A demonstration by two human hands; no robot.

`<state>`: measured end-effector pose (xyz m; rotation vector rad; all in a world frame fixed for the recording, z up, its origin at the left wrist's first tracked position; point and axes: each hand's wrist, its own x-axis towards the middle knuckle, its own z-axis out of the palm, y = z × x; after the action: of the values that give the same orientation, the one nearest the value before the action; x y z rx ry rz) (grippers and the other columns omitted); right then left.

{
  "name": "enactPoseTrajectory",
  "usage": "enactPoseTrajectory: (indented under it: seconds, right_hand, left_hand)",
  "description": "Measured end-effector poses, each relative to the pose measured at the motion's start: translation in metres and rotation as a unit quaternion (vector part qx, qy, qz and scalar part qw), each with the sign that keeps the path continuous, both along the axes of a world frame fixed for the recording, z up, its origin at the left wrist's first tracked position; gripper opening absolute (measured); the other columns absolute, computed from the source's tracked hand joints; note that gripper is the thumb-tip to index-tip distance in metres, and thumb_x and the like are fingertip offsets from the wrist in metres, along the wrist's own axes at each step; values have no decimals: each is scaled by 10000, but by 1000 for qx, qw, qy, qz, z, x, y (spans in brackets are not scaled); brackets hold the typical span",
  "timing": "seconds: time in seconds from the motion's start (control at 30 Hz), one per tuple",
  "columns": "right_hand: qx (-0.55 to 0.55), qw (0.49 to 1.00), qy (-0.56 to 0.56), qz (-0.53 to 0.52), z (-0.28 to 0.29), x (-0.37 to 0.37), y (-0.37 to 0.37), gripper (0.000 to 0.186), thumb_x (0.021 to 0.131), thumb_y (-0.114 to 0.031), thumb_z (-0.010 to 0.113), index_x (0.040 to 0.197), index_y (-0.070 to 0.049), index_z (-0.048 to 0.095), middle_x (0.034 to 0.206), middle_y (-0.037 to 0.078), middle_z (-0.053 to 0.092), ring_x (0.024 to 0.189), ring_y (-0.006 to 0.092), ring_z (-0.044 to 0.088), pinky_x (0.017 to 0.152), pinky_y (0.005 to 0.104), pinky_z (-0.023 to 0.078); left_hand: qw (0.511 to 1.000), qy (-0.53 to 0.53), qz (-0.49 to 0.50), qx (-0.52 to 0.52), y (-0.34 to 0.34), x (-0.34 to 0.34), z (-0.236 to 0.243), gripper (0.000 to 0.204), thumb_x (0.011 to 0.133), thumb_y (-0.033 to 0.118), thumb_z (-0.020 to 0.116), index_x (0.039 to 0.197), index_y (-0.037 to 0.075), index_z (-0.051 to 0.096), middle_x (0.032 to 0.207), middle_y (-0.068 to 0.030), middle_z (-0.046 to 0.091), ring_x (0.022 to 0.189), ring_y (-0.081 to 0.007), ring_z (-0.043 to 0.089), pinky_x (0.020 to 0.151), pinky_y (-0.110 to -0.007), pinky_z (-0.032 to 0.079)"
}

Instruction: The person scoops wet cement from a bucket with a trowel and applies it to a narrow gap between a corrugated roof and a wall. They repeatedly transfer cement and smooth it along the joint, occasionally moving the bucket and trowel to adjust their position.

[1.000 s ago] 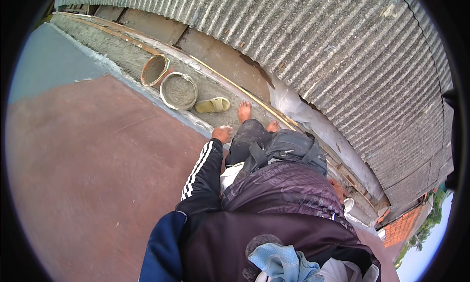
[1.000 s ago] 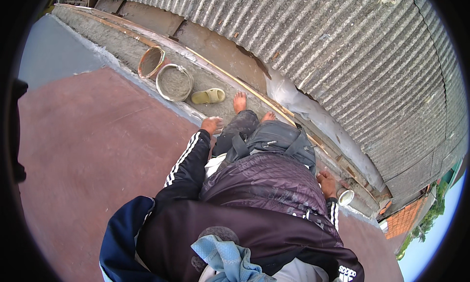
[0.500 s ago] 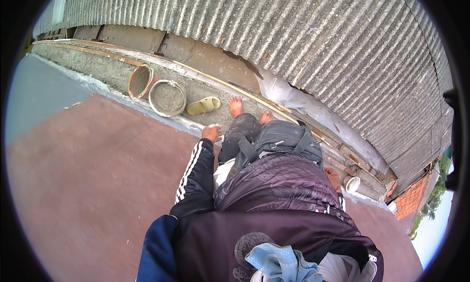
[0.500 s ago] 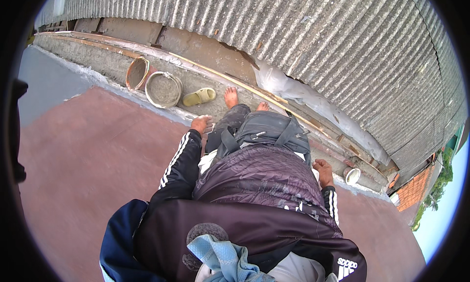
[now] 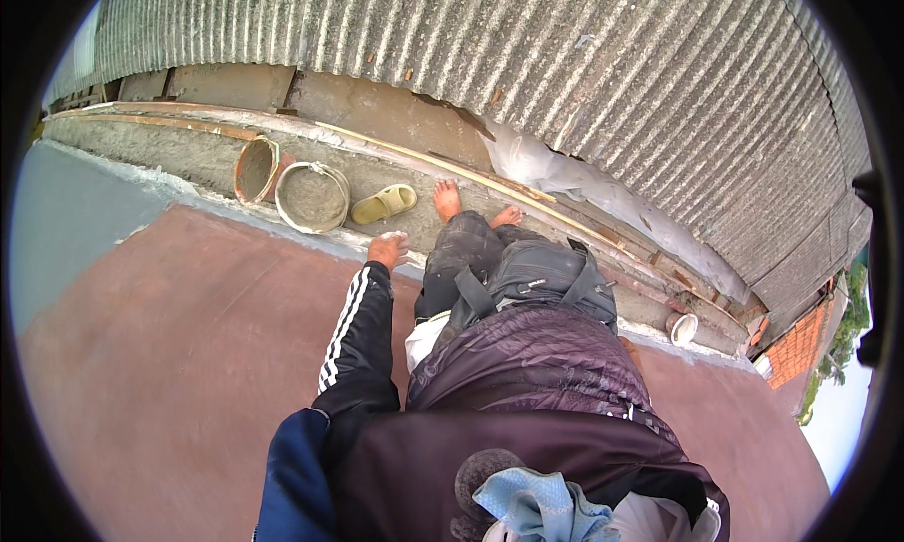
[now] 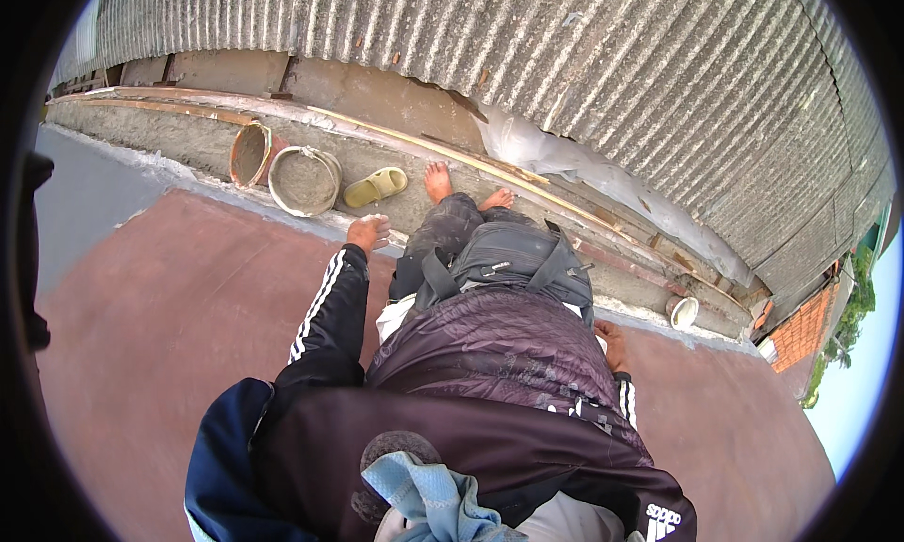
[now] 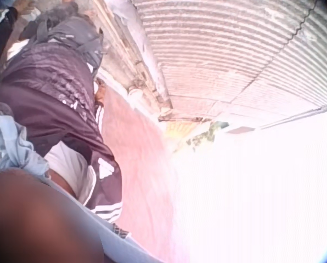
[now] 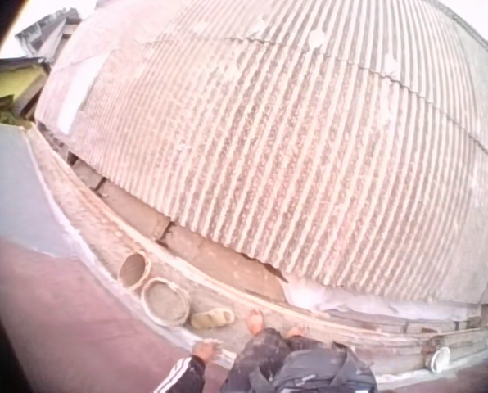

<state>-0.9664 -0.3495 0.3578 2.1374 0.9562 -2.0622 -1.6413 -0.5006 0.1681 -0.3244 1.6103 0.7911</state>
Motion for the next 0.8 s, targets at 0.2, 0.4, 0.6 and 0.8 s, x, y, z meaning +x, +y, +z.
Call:
enactPoseTrajectory:
  seconds: [0.2, 0.4, 0.6, 0.8]
  right_hand:
    - [11, 982, -151, 110, 15, -5, -7, 496, 957, -238, 716, 1352, 47, 622, 1231, 155, 711, 1111, 262, 687, 953, 368, 543]
    - [6, 982, -185, -45, 1, -37, 18, 460, 958, -259, 720, 1318, 14, 631, 1076, 112, 737, 942, 210, 695, 746, 356, 542]
    - [58, 977, -131, -155, -69, -70, -13, 401, 914, -236, 756, 1191, 49, 695, 1067, 162, 756, 952, 270, 713, 857, 386, 555]
    - [91, 974, -153, 137, -156, -89, -86, 263, 857, -180, 730, 1049, -3, 761, 1013, 202, 762, 977, 341, 730, 871, 413, 576]
  left_hand:
    - [1000, 17, 0, -8, -1, 4, 5, 446, 1070, 352, 544, 1337, 3, 617, 1283, -209, 688, 1163, -354, 684, 968, -493, 571]
    - [994, 6, -104, -31, 17, 2, 35, 480, 1066, 339, 536, 1359, -37, 587, 1262, -191, 693, 1133, -343, 697, 945, -496, 578]
    - [814, 153, -553, 92, 53, -58, 79, 414, 1050, 314, 520, 1296, 9, 652, 1034, -67, 722, 805, -179, 652, 662, -306, 511]
    - [879, 154, -450, 30, 168, -49, 137, 414, 1075, 318, 504, 1089, -72, 644, 1140, -234, 730, 1047, -357, 728, 854, -459, 618]
